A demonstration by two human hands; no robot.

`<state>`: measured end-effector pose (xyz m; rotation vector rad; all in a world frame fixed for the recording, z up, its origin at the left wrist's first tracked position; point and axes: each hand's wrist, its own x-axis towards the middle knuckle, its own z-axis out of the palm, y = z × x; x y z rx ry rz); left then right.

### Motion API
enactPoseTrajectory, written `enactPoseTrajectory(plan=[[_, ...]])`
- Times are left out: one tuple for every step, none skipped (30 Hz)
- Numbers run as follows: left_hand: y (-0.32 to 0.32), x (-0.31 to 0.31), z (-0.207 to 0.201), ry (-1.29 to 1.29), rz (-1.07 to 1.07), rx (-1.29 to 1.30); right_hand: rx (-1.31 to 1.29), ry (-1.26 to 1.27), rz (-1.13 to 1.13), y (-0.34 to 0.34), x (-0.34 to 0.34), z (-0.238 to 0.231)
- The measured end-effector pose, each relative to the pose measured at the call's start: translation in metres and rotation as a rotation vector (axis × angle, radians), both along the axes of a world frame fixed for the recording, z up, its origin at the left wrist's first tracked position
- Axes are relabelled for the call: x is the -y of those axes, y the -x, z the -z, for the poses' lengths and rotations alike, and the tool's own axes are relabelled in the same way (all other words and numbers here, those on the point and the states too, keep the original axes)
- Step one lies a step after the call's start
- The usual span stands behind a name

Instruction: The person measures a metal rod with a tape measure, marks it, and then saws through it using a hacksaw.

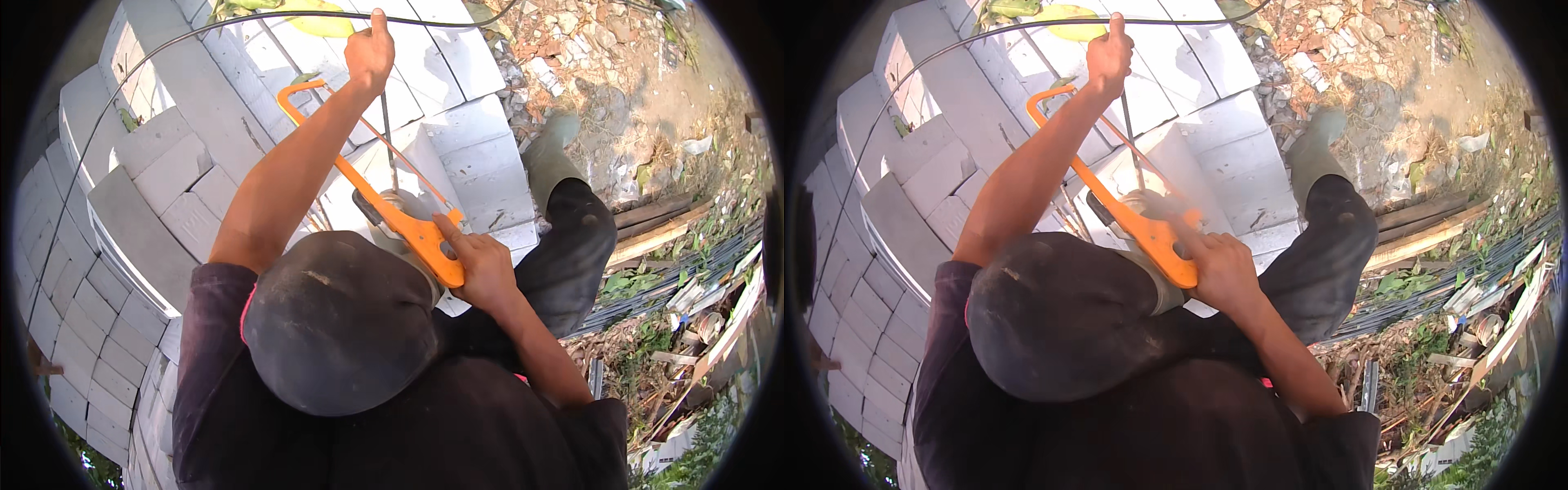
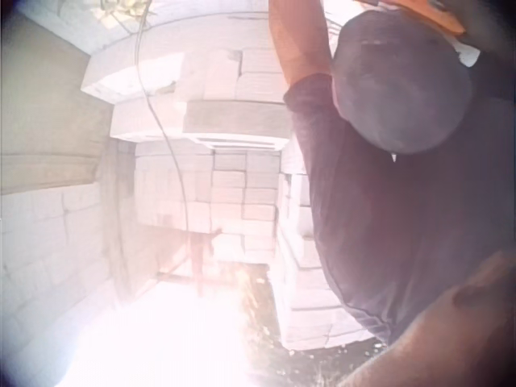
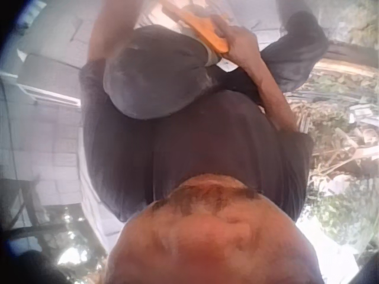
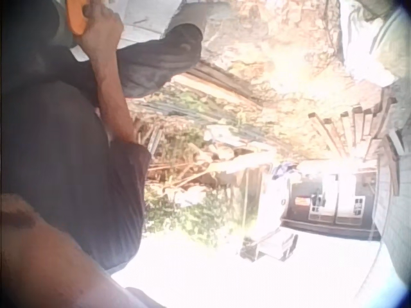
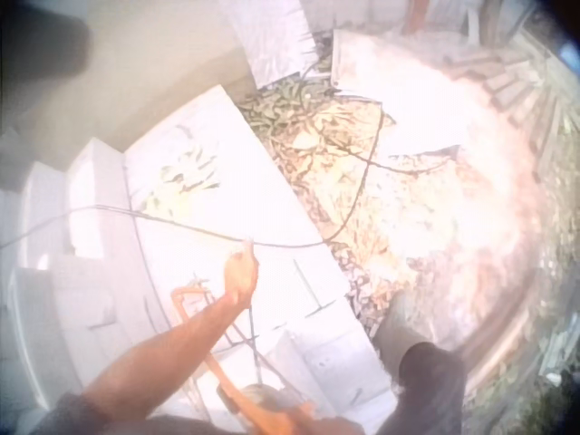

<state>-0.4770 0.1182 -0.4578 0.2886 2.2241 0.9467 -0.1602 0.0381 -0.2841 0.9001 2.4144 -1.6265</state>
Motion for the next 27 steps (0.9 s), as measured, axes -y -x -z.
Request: enactPoseTrajectory(plan=[[0.006, 0.003, 0.005, 0.049, 0.074, -0.087, 0.046, 0.007, -0.007, 0.005, 0.001, -0.004], [0.005, 0.004, 0.004, 0.096, 0.142, -0.164, 0.062, 0.004, -0.014, 0.006, 0.002, -0.005], [0.004, 0.004, 0.003, 0.093, 0.134, -0.149, 0.044, -0.016, -0.012, 0.007, 0.002, -0.005], [0.003, 0.004, 0.001, 0.15, 0.158, -0.144, 0.024, -0.035, -0.013, 0.007, 0.003, -0.006], [0.003, 0.001, -0.003, 0.201, 0.185, -0.145, 0.033, -0.044, -0.021, 0.007, 0.002, -0.006], [-0.001, -0.002, -0.006, 0.192, 0.178, -0.136, 0.031, -0.053, -0.03, 0.005, 0.001, -0.004], [-0.007, -0.006, -0.009, 0.189, 0.189, -0.156, 0.028, -0.061, -0.038, 0.004, -0.001, -0.004], [-0.009, -0.005, -0.012, 0.193, 0.2, -0.18, 0.031, -0.062, -0.046, 0.005, 0.001, -0.004], [-0.008, -0.006, -0.016, 0.239, 0.236, -0.129, 0.014, -0.08, -0.03, 0.006, 0.002, -0.003], [-0.003, 0.001, 0.009, 0.24, 0.233, -0.125, -0.002, -0.098, -0.013, 0.006, 0.003, -0.004], [0.012, 0.023, 0.049, 0.184, 0.425, -0.442, -0.014, -0.09, -0.037, 0.008, 0.004, -0.008], [0.021, 0.035, 0.074, 0.12, 0.629, -0.756, -0.009, -0.069, -0.03, 0.011, 0.003, -0.012], [0.013, 0.025, 0.071, 0.09, 0.46, -0.592, 0.013, -0.048, 0.002, 0.008, 0.003, -0.013], [0.009, 0.021, 0.07, 0.096, 0.465, -0.591, 0.012, -0.041, 0.005, 0.002, 0.005, -0.013], [0.006, 0.018, 0.069, 0.099, 0.458, -0.594, 0.021, -0.06, 0.014, -0.004, 0.008, -0.014], [0.004, 0.014, 0.067, 0.102, 0.451, -0.599, 0.029, -0.078, 0.023, -0.009, 0.009, -0.014], [0.003, 0.015, 0.07, 0.068, 0.461, -0.618, 0.021, -0.066, 0.032, -0.009, 0.012, -0.012], [0.006, 0.02, 0.077, 0.081, 0.471, -0.615, 0.022, -0.051, 0.037, -0.008, 0.013, -0.008], [0.011, 0.024, 0.082, 0.097, 0.5, -0.703, 0.001, -0.036, 0.019, -0.007, 0.013, -0.002], [0.013, 0.023, 0.083, 0.102, 0.523, -0.793, -0.021, -0.034, -0.003, -0.008, 0.009, 0.005], [0.015, 0.024, 0.084, 0.116, 0.502, -0.733, -0.057, -0.05, -0.003, -0.006, 0.013, 0.013], [0.014, 0.025, 0.085, 0.119, 0.503, -0.733, -0.057, -0.047, -0.003, -0.006, 0.011, 0.014], [0.017, 0.027, 0.083, 0.082, 0.557, -0.819, -0.07, -0.011, 0.021, -0.005, 0.008, 0.014], [0.018, 0.027, 0.081, 0.044, 0.612, -0.904, -0.082, 0.024, 0.045, -0.006, 0.006, 0.014], [0.016, 0.027, 0.079, 0.051, 0.616, -0.911, -0.107, -0.003, 0.063, -0.01, 0.006, 0.014], [0.013, 0.021, 0.074, 0.071, 0.547, -0.781, -0.115, 0.0, 0.071, -0.016, 0.006, 0.011], [0.014, 0.019, 0.073, 0.093, 0.466, -0.654, -0.09, -0.002, 0.051, -0.024, 0.005, 0.007]])
